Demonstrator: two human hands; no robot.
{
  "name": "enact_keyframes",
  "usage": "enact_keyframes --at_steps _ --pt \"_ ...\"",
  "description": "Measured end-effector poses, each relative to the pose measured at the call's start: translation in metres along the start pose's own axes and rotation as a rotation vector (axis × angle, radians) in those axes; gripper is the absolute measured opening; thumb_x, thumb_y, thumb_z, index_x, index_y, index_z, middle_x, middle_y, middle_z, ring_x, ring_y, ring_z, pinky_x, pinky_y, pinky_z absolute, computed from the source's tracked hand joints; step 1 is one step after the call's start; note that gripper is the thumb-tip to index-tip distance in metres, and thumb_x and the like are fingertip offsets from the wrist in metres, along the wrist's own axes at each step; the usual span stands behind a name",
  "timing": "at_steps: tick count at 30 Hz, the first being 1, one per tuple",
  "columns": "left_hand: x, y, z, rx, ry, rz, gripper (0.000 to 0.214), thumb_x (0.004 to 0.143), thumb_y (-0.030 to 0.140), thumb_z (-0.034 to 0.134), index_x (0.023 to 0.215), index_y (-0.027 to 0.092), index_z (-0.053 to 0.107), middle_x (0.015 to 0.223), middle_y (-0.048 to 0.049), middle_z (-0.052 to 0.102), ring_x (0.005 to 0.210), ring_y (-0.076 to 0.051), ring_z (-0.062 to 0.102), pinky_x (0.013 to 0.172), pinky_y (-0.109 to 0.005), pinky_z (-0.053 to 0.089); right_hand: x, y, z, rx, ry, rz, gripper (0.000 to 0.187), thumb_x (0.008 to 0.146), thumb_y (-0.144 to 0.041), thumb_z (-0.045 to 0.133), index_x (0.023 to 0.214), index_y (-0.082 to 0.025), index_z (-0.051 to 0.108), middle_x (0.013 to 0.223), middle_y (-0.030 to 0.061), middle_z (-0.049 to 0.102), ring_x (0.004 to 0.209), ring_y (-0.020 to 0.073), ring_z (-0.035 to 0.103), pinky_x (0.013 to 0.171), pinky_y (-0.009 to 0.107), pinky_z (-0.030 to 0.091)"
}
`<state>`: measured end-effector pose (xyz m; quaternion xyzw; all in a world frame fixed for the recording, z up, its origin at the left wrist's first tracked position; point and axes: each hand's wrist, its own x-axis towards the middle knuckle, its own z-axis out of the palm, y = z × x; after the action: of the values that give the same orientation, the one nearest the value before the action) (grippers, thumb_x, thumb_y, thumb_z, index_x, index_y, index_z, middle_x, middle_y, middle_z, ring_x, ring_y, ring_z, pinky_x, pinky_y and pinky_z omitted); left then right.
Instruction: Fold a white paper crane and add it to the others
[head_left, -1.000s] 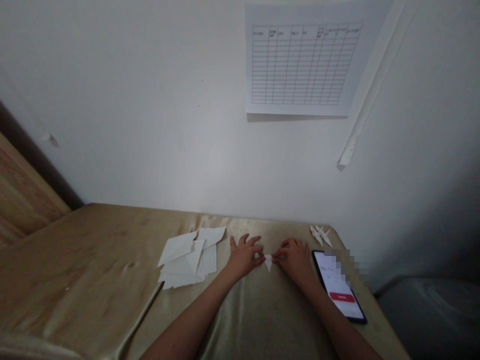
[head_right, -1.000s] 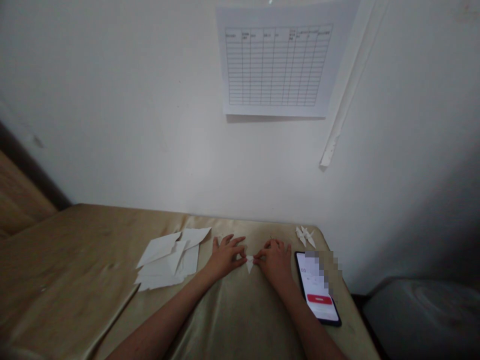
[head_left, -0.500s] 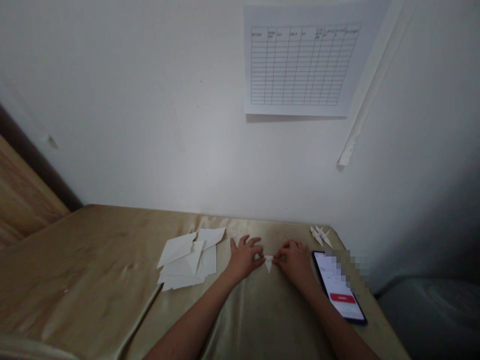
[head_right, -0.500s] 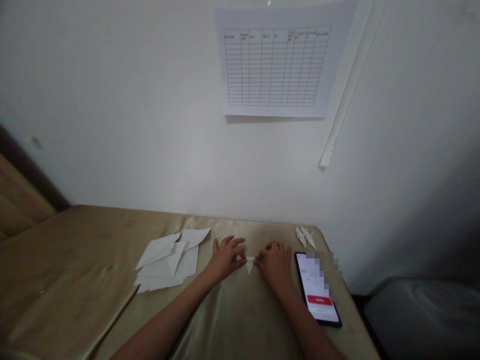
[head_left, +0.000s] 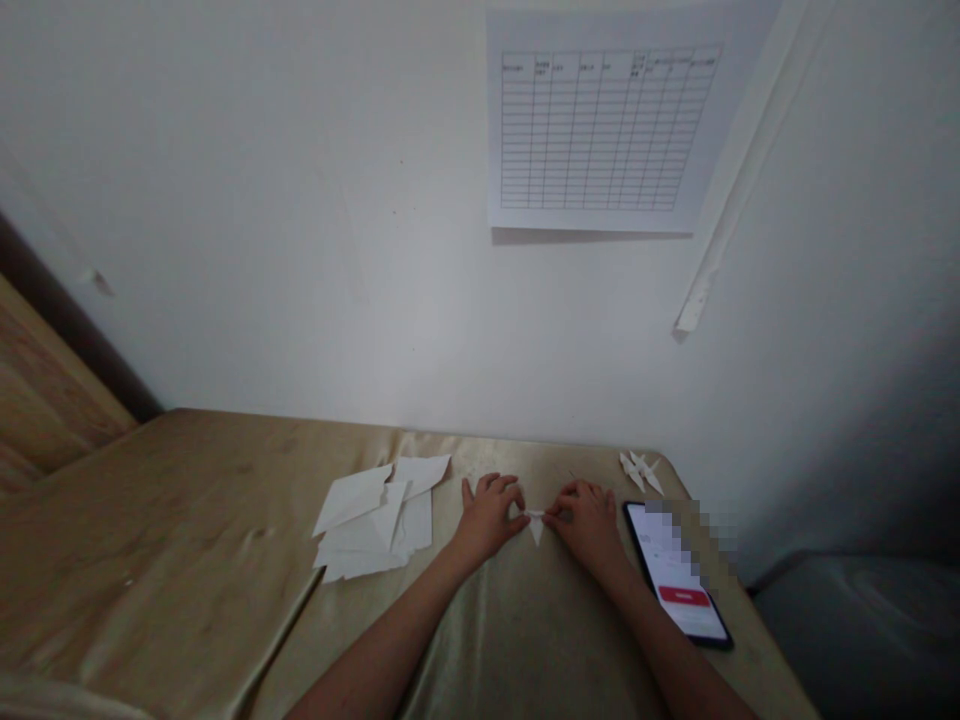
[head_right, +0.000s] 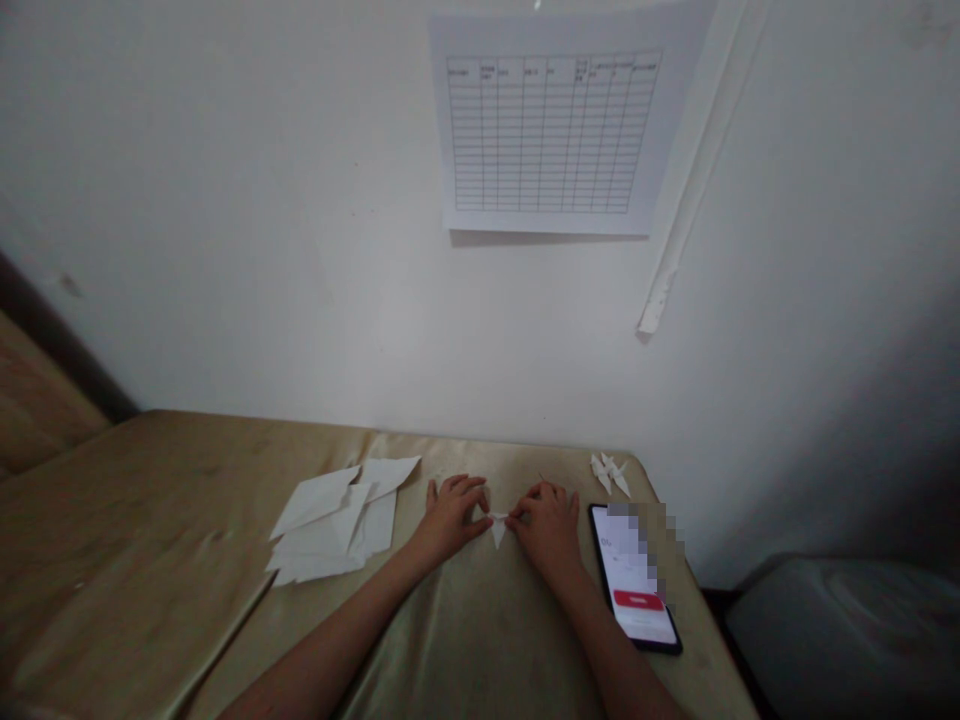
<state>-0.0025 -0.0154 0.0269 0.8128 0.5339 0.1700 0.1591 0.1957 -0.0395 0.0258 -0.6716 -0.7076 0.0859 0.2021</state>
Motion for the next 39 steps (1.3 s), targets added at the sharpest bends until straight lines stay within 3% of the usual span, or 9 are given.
enact_keyframes --at_steps 6,13,17,24,31,39 --pt "0.001 -0.002 0.003 -0.006 0.039 -0.019 0.024 0.082 0.038 0.074 0.101 0.027 0.062 0.140 -0.0025 0.058 0.138 -0.032 0.040 0.113 -0.074 0.010 0.000 -0.001 0.001 0.011 0.034 0.003 0.012 0.086 -0.038 0.067 0.085 -0.030 0.076 0.111 0.0045 0.065 0.118 0.0266 0.049 0.110 0.052 0.019" --pt "0.001 -0.002 0.004 -0.025 0.049 0.012 0.018 0.083 0.034 0.074 0.096 0.027 0.063 0.139 -0.0024 0.057 0.136 -0.030 0.041 0.113 -0.073 0.012 0.001 -0.004 0.005 -0.008 0.056 0.023 0.014 0.088 -0.038 0.064 0.089 -0.029 0.075 0.113 0.0058 0.064 0.117 0.0265 0.050 0.110 0.052 0.019" --pt "0.001 0.001 0.003 -0.008 0.033 0.028 0.013 0.084 0.033 0.073 0.096 0.030 0.067 0.143 -0.0009 0.054 0.137 -0.030 0.040 0.113 -0.073 0.010 0.001 -0.007 0.010 -0.041 0.081 0.030 0.016 0.088 -0.039 0.063 0.091 -0.028 0.074 0.116 0.0068 0.063 0.116 0.0269 0.050 0.110 0.050 0.021" --pt "0.001 -0.001 0.004 0.004 0.029 0.013 0.022 0.083 0.037 0.075 0.105 0.042 0.072 0.146 0.0023 0.052 0.139 -0.033 0.037 0.112 -0.076 0.007 0.003 -0.006 0.016 -0.068 0.085 0.034 0.017 0.090 -0.036 0.061 0.092 -0.025 0.072 0.115 0.0089 0.062 0.116 0.0273 0.050 0.107 0.047 0.024" --pt "0.001 -0.001 -0.001 -0.003 0.002 -0.014 0.024 0.081 0.041 0.075 0.104 0.048 0.074 0.147 0.0057 0.053 0.140 -0.035 0.035 0.111 -0.077 0.007 0.003 -0.005 0.015 0.000 0.075 -0.041 0.016 0.091 -0.032 0.061 0.098 -0.034 0.075 0.117 0.0053 0.062 0.118 0.0257 0.048 0.110 0.046 0.024" --pt "0.001 -0.001 -0.001 -0.010 -0.004 -0.024 0.023 0.081 0.041 0.076 0.104 0.047 0.074 0.146 0.0047 0.054 0.141 -0.035 0.035 0.112 -0.076 0.007 0.002 0.003 0.003 0.093 -0.040 -0.164 0.023 0.084 -0.032 0.070 0.106 -0.034 0.076 0.118 0.0062 0.062 0.120 0.0244 0.049 0.110 0.040 0.029"
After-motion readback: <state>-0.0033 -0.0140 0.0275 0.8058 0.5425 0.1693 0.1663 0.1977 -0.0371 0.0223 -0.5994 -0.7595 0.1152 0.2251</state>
